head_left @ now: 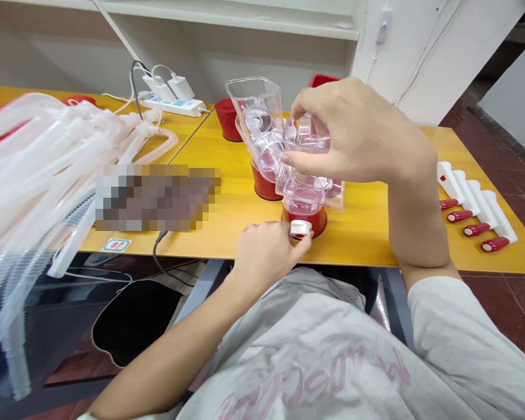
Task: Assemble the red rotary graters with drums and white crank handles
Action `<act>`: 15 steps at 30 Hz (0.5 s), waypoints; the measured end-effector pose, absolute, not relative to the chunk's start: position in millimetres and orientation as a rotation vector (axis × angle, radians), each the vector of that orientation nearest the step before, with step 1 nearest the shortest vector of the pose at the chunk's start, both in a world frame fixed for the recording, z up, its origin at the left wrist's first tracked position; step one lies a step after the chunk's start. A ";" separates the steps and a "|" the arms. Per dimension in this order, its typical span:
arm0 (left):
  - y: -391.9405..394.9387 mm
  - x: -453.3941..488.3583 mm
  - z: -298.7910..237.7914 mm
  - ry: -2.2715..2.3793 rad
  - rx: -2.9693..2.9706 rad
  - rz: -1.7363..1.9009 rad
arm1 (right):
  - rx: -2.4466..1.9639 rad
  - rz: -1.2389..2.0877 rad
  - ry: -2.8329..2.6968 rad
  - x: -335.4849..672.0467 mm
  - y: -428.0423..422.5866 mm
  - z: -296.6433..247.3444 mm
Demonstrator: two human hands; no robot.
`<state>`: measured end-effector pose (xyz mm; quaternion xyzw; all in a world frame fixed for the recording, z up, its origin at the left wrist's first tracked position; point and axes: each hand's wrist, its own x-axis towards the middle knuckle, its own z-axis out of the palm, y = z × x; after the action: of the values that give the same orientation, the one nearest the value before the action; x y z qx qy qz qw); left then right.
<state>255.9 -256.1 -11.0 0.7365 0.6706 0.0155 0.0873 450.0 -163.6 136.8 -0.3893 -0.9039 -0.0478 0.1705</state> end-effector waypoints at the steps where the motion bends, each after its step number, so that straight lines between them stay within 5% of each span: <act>1: -255.7 259.6 -11.3 2.018 2.185 0.014 | -1.114 -0.132 -2.568 449.6 -163.6 136.5; 15: -240.8 221.4 -28.3 1.701 2.019 0.501 | -1.126 -0.122 -2.577 452.3 -176.1 140.0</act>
<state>221.4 -240.8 -28.3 0.7321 0.6168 0.1816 0.2250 452.3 -176.1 140.0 -0.3948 -0.9033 -0.0429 0.1627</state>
